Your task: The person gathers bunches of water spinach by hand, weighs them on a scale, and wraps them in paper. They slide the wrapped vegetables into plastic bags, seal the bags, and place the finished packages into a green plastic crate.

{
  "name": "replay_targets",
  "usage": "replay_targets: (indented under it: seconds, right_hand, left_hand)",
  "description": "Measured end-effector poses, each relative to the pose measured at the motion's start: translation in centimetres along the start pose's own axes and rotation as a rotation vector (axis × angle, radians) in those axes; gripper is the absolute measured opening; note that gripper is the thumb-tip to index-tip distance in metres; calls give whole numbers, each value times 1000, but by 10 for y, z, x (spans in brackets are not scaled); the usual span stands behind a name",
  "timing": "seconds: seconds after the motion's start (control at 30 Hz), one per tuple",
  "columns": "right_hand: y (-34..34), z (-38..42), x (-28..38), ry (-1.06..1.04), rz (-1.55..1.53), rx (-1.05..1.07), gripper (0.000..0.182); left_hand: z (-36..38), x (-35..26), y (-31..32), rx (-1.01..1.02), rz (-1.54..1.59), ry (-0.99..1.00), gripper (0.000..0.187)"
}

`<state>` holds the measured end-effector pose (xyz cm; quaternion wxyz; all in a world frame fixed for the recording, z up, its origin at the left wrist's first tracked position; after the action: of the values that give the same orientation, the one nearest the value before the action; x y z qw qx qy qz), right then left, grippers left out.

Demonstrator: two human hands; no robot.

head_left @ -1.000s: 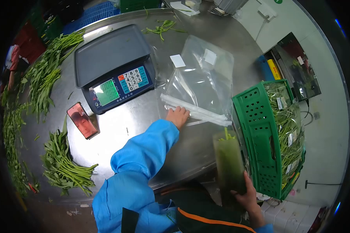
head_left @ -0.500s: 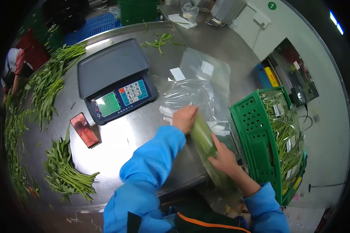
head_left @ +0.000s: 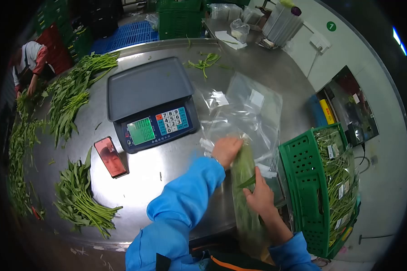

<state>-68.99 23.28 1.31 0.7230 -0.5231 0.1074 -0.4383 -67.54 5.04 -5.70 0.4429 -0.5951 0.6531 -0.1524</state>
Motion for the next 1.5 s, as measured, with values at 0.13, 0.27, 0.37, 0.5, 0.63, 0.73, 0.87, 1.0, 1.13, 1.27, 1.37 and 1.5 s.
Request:
replay_targets:
  seconds: [0.13,0.27,0.37,0.5,0.63,0.73,0.87,1.0,1.13,1.27,1.37,1.5]
  right_hand:
    - [8,-32,10,38,-71,-113,85]
    - [26,-41,-19,-288,-468,-274,81]
    - [-14,-50,-48,-1,-1016,-96,76]
    - [-16,-129,-79,-44,-762,-5,71]
    - [14,-183,-94,45,-933,281,36]
    - [42,-168,-120,-90,-688,207,22]
    - [41,-139,-123,-255,-351,106,29]
    - [31,-148,-99,-342,-530,-279,33]
    - [34,-125,-118,51,-1254,-75,36]
    - [37,-106,-106,129,-1120,-122,50]
    - [34,-110,-95,164,-1133,-69,58]
    - [30,-66,-69,154,-1068,-46,62]
  left_hand:
    - [2,-29,10,-97,168,79,26]
    - [32,-21,-1,-320,177,-460,55]
    - [69,-3,-5,-265,235,-958,98]
    - [92,35,27,-140,795,-1117,103]
    - [96,32,20,42,861,-1258,101]
    - [99,18,5,7,817,-1299,87]
    - [103,29,15,43,647,-1132,50]
    - [103,16,4,-42,481,-979,27]
    - [133,-9,-34,107,405,-891,26]
    - [157,-9,-43,44,483,-869,25]
    - [138,-6,-42,229,504,-870,24]
    - [140,-31,-45,338,338,-670,23]
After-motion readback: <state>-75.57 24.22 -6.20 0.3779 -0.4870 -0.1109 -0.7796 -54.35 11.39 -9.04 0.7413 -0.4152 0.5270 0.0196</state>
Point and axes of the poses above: each hand's wrist, its own z-axis away from the middle knuckle, its own y-axis out of the palm, x = y × z, the point moved 2 cm from there along -z, towards the middle knuckle, and after that the axes turned 7 degrees about x, right-handed, at the moved point
